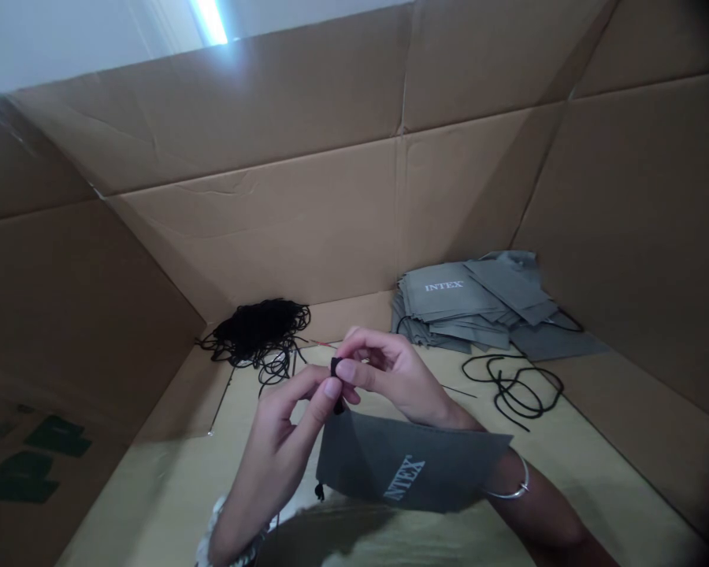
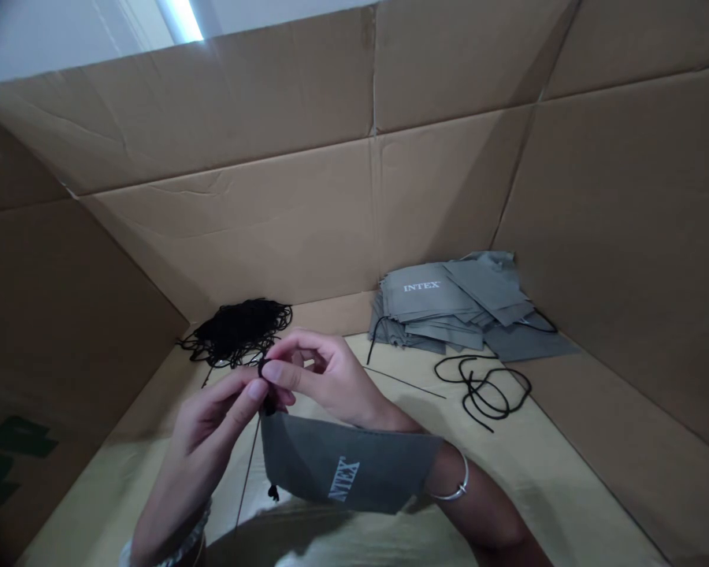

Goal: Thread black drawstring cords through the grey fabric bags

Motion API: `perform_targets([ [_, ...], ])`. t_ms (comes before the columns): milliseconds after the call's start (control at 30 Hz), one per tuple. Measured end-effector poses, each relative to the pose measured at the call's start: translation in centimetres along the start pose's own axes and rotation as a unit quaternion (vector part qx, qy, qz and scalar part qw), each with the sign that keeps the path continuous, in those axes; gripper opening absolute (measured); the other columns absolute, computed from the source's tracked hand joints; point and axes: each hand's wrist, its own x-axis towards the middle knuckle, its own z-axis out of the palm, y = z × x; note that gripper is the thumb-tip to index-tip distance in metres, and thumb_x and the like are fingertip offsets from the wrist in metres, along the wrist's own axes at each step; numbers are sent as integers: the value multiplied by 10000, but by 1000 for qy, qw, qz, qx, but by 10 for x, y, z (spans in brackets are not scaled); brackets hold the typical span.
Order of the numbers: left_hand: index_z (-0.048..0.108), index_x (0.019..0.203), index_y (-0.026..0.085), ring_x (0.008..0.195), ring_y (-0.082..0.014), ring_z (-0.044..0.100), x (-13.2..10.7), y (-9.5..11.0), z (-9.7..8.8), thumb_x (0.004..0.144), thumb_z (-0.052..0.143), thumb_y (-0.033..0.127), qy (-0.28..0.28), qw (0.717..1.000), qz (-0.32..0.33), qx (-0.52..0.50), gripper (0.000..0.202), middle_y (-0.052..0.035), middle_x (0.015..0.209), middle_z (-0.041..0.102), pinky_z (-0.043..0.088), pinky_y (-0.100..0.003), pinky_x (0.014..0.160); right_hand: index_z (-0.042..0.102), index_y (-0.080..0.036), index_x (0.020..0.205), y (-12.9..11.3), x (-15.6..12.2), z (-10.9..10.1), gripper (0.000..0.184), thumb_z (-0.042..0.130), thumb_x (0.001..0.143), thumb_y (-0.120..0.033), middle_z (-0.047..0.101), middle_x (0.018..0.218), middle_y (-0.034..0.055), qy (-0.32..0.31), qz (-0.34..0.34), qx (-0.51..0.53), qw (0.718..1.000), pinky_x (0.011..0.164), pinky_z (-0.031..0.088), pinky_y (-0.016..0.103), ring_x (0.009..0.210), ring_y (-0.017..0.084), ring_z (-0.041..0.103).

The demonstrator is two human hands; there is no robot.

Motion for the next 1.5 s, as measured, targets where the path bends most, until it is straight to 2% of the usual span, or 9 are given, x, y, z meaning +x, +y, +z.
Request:
perform_targets([
  [167, 655, 802, 169, 773, -122, 595, 4, -2, -2, 981, 501, 313, -20, 1000, -5, -7, 277, -7, 809, 663, 422, -221, 725, 673, -165, 914, 0, 2, -5, 109, 713, 847, -241, 596, 697, -32, -33, 27, 28, 999, 600, 481, 228, 592, 86, 601],
  [333, 641, 738, 157, 699, -112, 551, 10, -6, -5, 972, 509, 344, -75, 997, -24, -23, 327, 1, 719, 622, 394, -223, 667, 703, -154, 920, -3, 8, -12, 144, 712, 847, -278, 647, 716, -9, -75, 65, 11, 995, 616, 500, 250, 616, 114, 643],
  [433, 635, 726, 152, 681, -112, 530, 11, -7, -8, 965, 512, 389, -94, 994, -53, -25, 358, -5, 701, 610, 377, -228, 638, 719, -158, 875, -2, 10, -16, 121, 744, 815, -260, 663, 756, -6, -54, 58, -25, 997, 654, 484, 232, 653, 96, 627],
  [567, 641, 725, 160, 702, -113, 543, 9, -7, -11, 967, 514, 385, -82, 995, -56, -31, 354, -7, 718, 626, 380, -230, 659, 739, -183, 873, 0, 11, -20, 119, 772, 789, -260, 682, 804, -9, -38, 49, -33, 998, 709, 462, 217, 732, 89, 608],
  [833, 664, 777, 186, 732, -103, 573, 9, -9, -12, 963, 536, 367, -67, 995, -57, -45, 290, 11, 753, 656, 398, -220, 686, 730, -201, 910, -8, 7, -20, 157, 769, 793, -297, 680, 788, -3, -16, 90, -68, 993, 686, 462, 235, 749, 115, 606],
  [1000, 666, 757, 182, 733, -104, 575, 10, -8, -12, 966, 527, 373, -74, 995, -54, -36, 315, 6, 749, 658, 399, -223, 684, 720, -193, 873, -6, 5, -22, 124, 776, 780, -254, 641, 770, -21, -10, 83, -94, 992, 641, 423, 210, 713, 93, 566],
  [1233, 656, 735, 174, 709, -98, 547, 11, -8, -14, 966, 523, 377, -81, 995, -51, -18, 335, 8, 736, 648, 380, -223, 672, 694, -168, 836, -6, 7, -22, 151, 778, 772, -276, 615, 778, -11, -3, 67, -105, 992, 650, 404, 226, 717, 102, 545],
  [1367, 646, 720, 165, 686, -93, 522, 11, -9, -15, 967, 516, 391, -96, 994, -54, -6, 359, 10, 707, 627, 369, -219, 655, 672, -153, 827, -10, 8, -21, 194, 745, 803, -332, 558, 738, -18, -29, 72, -142, 987, 593, 349, 220, 668, 91, 483],
  [1500, 650, 725, 156, 661, -91, 511, 12, -10, -13, 962, 519, 406, -135, 988, -73, -6, 369, 6, 689, 627, 365, -212, 618, 627, -150, 826, -16, 6, -21, 194, 659, 881, -333, 531, 682, -33, -92, 54, -208, 972, 570, 320, 220, 622, 84, 436],
])
